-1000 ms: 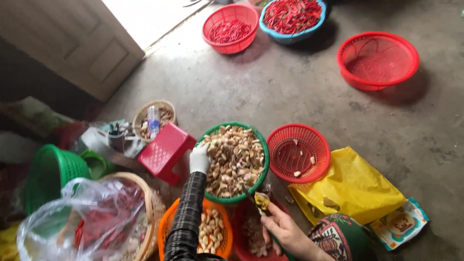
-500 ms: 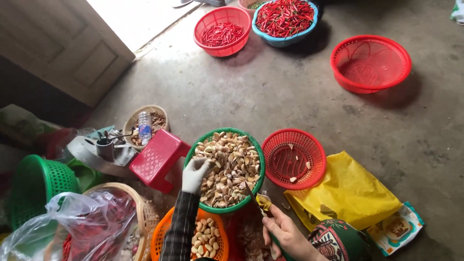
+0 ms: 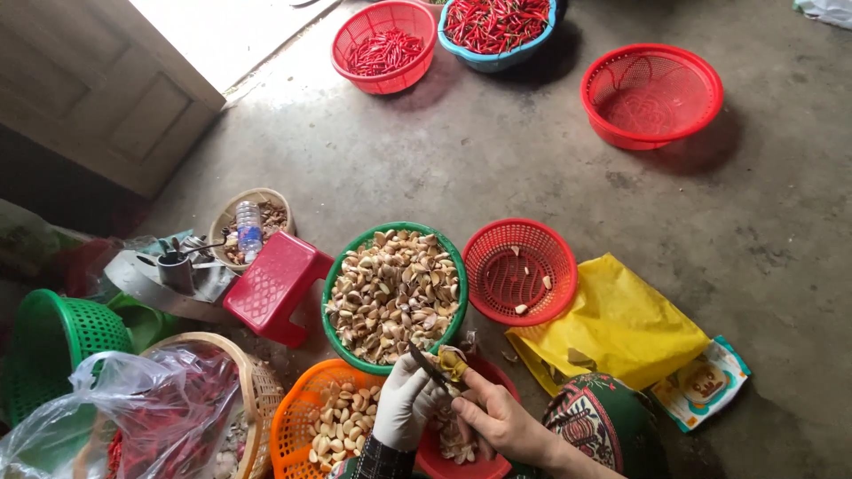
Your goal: Trimming small pieces of wood or organic material using a knife while sitting on the floor.
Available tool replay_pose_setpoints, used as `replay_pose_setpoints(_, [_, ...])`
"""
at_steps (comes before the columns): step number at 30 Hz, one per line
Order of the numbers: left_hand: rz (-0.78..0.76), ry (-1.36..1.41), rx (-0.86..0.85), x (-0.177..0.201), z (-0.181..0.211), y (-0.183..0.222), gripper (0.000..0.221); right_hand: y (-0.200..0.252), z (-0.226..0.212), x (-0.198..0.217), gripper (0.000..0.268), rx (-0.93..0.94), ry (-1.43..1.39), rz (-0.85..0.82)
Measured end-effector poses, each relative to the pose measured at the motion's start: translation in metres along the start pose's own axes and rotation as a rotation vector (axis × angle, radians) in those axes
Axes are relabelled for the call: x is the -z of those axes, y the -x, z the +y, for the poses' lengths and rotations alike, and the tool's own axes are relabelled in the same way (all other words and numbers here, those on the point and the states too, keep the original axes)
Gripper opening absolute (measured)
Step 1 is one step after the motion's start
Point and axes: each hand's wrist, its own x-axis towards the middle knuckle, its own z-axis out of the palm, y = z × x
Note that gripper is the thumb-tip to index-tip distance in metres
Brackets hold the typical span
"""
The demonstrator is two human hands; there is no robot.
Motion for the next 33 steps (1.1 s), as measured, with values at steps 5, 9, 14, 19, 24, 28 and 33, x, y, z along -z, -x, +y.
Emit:
replay_pose_setpoints(5, [0.053,-0.213,-0.098,-0.018,0.008,0.018,0.032,0.003,0.0,-0.002,0.055,0.11,0.121,0.017])
replay_pose_setpoints(9, [-0.066,-0.27,-0.149,-0.002,0.006,0.017,0.022,0.004,-0.002,-0.002,0.061,0.08,0.102,-0.016])
replay_pose_setpoints(14, [-0.013,-0.479,-0.103,-0.027,0.03,0.033,0.034,0.004,-0.004,-0.003,0.059,0.033,0.153,-0.03])
replay_pose_setpoints(19, [-0.014,-0.54,-0.151,-0.03,0.035,0.036,0.036,0.003,-0.008,-0.007,0.056,0.04,0.147,-0.035])
replay_pose_setpoints(24, [0.07,-0.645,-0.133,-0.04,0.034,0.042,0.037,-0.001,-0.005,-0.007,0.055,0.068,0.155,-0.011])
replay_pose_setpoints(28, [0.14,-0.798,-0.292,-0.043,0.018,0.044,0.039,-0.004,0.002,-0.004,0.055,0.052,0.162,0.067])
replay_pose_setpoints(33, [0.061,-0.86,-0.554,-0.042,0.013,0.04,0.04,-0.004,0.007,-0.002,0.051,-0.008,0.006,0.094])
